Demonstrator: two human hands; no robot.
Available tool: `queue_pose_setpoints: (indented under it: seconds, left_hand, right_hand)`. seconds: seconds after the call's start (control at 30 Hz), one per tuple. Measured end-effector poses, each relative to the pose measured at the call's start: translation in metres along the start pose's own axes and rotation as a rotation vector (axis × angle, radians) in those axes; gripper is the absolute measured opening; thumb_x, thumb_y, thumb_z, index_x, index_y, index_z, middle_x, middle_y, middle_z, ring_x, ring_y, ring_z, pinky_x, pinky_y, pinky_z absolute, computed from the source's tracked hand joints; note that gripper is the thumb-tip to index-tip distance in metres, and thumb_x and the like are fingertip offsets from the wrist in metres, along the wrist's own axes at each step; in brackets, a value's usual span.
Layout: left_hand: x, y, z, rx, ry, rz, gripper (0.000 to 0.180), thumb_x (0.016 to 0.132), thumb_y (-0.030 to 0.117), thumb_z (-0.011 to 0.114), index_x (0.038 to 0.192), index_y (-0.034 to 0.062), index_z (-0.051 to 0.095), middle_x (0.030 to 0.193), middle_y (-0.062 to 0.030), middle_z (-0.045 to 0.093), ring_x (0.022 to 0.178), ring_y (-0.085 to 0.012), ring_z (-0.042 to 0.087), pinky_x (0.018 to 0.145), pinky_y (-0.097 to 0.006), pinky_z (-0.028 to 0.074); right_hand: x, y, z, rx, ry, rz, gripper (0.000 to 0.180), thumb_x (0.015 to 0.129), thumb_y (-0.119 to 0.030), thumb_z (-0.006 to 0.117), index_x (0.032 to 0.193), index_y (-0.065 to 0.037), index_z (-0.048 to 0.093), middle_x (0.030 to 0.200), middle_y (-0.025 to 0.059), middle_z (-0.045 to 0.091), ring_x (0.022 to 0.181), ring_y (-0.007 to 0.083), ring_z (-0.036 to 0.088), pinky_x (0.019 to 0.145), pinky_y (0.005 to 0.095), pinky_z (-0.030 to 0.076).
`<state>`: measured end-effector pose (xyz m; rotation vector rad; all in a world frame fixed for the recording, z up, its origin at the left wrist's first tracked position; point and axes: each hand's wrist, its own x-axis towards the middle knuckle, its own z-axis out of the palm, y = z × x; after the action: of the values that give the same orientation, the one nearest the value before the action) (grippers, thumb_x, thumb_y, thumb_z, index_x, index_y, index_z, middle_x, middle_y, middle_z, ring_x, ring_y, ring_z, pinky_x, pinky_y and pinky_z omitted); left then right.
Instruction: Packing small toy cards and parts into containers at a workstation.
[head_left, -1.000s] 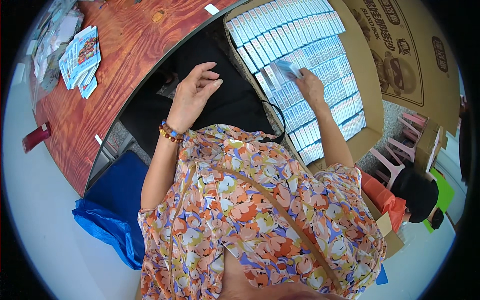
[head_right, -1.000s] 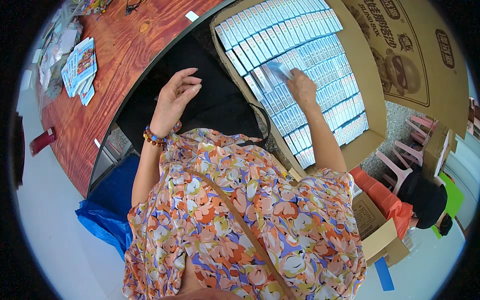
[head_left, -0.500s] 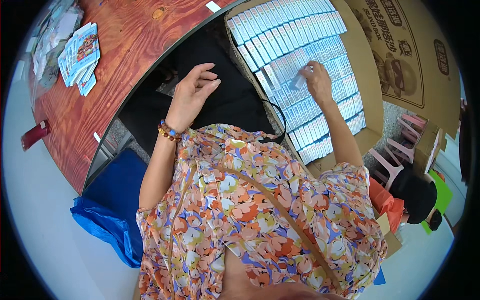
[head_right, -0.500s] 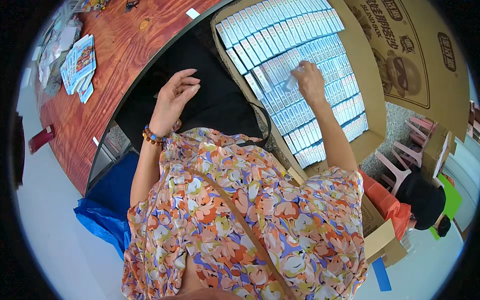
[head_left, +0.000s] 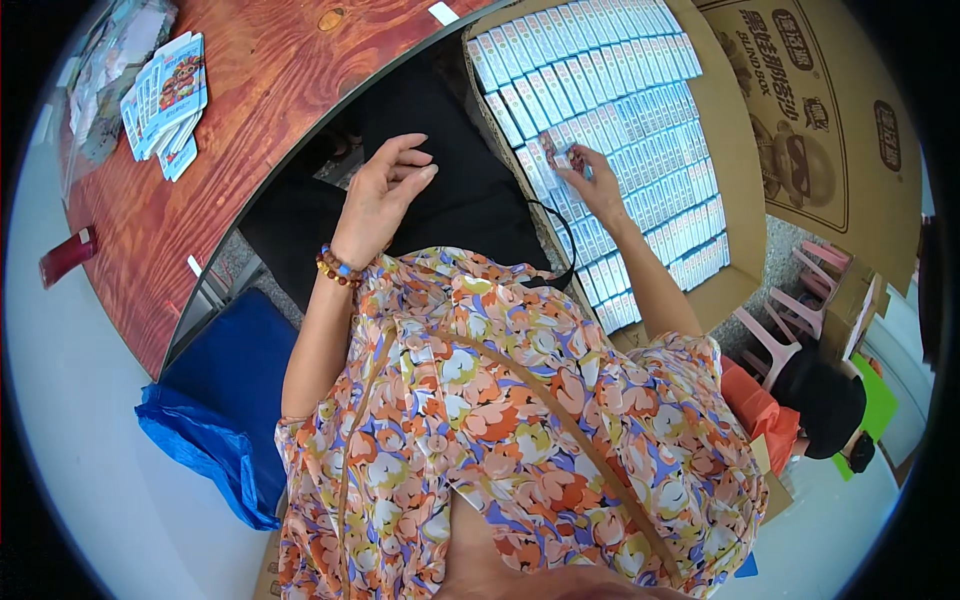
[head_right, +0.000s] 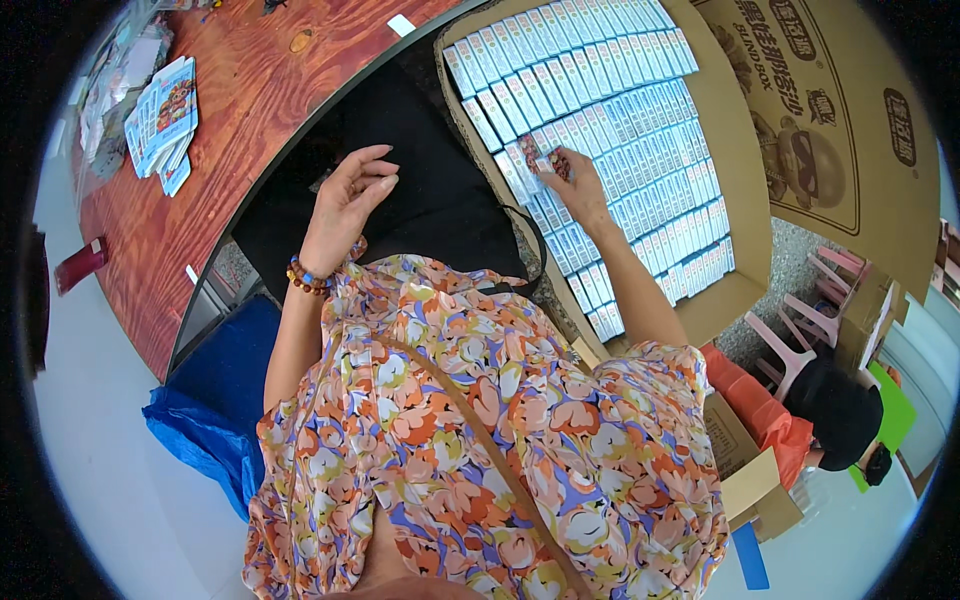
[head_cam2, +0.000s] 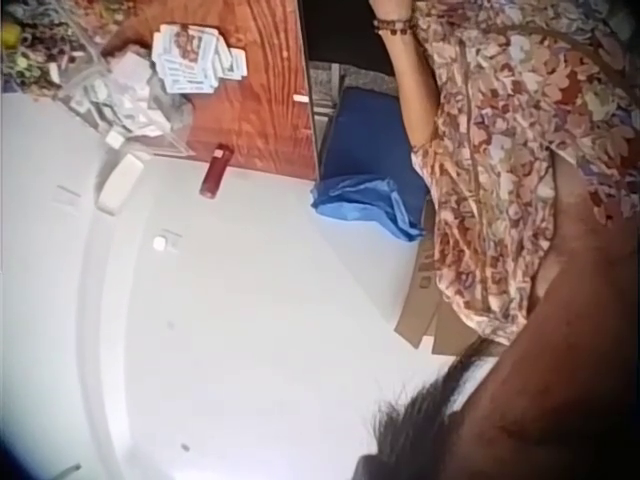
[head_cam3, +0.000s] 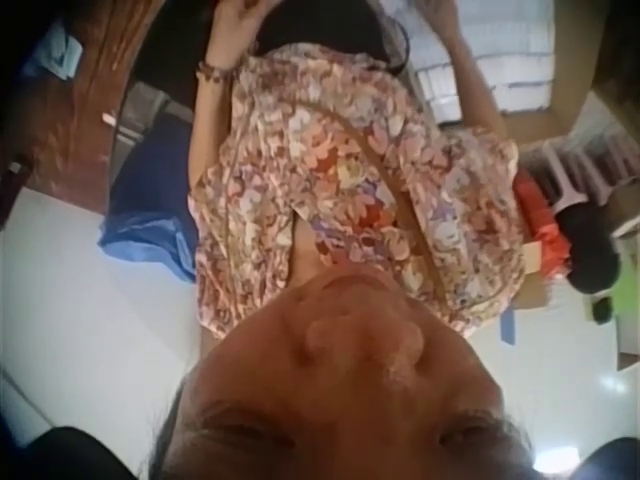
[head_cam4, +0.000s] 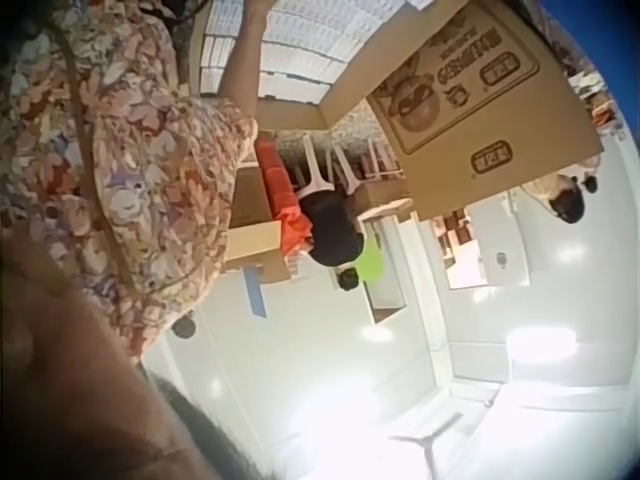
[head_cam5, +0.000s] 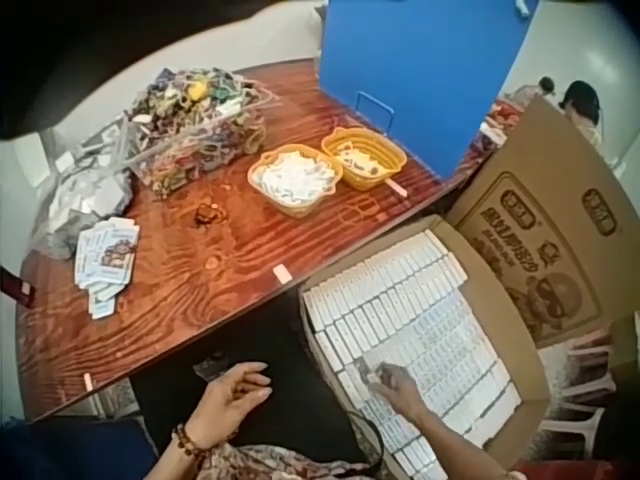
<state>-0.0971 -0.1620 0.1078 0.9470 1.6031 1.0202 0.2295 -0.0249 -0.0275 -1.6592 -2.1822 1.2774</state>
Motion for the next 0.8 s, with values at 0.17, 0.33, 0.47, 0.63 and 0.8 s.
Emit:
queue_pose_setpoints:
  seconds: [0.17, 0.33, 0.47, 0.63, 0.8]
  left_hand:
    - [-0.004, -0.001, -0.001, -0.013, 0.014, -0.007, 0.039, 0.093, 0.012, 0.066, 0.129, 0.0016, 0.056, 0.108, -0.0110, 0.068, 0.095, -0.0150, 0.065, 0.083, -0.029, 0.053]
    - [-0.009, -0.005, -0.003, 0.005, 0.028, -0.004, 0.040, 0.094, 0.013, 0.066, 0.130, 0.0014, 0.056, 0.109, -0.0104, 0.067, 0.094, -0.0141, 0.065, 0.082, -0.028, 0.053]
    - [-0.017, 0.000, -0.002, -0.001, 0.027, -0.035, 0.039, 0.094, 0.013, 0.065, 0.130, 0.0015, 0.055, 0.108, -0.0093, 0.067, 0.093, -0.0124, 0.064, 0.081, -0.027, 0.052]
    - [-0.021, -0.009, -0.006, -0.007, 0.032, -0.015, 0.039, 0.094, 0.012, 0.065, 0.130, 0.0016, 0.055, 0.109, -0.0090, 0.066, 0.090, -0.0107, 0.062, 0.078, -0.026, 0.052]
    - [-0.024, 0.001, -0.012, 0.056, -0.006, -0.088, 0.041, 0.097, 0.011, 0.061, 0.136, 0.0024, 0.051, 0.115, -0.0076, 0.064, 0.099, -0.0114, 0.062, 0.084, -0.026, 0.051]
  right_hand:
    - [0.001, 0.015, 0.000, 0.094, 0.017, 0.021, 0.065, 0.086, -0.037, 0.074, 0.136, 0.000, 0.055, 0.128, 0.0193, 0.060, 0.120, 0.0273, 0.057, 0.103, 0.0352, 0.043]
    - [0.016, 0.010, 0.000, 0.478, -0.035, 0.031, 0.055, 0.091, -0.033, 0.069, 0.134, -0.001, 0.058, 0.127, 0.0175, 0.064, 0.118, 0.0250, 0.059, 0.100, 0.0354, 0.045]
    - [0.022, -0.005, 0.008, 0.373, -0.093, 0.002, 0.051, 0.096, -0.029, 0.062, 0.138, 0.000, 0.055, 0.136, 0.0166, 0.059, 0.126, 0.0248, 0.054, 0.105, 0.0340, 0.042]
    - [0.016, -0.008, 0.010, 0.406, -0.074, -0.029, 0.051, 0.096, -0.030, 0.062, 0.139, -0.002, 0.054, 0.136, 0.0174, 0.058, 0.127, 0.0271, 0.054, 0.107, 0.0350, 0.041]
    - [0.014, -0.020, 0.007, 0.247, -0.037, -0.057, 0.059, 0.093, -0.038, 0.065, 0.136, 0.002, 0.055, 0.132, 0.0199, 0.060, 0.126, 0.0297, 0.054, 0.106, 0.0376, 0.042]
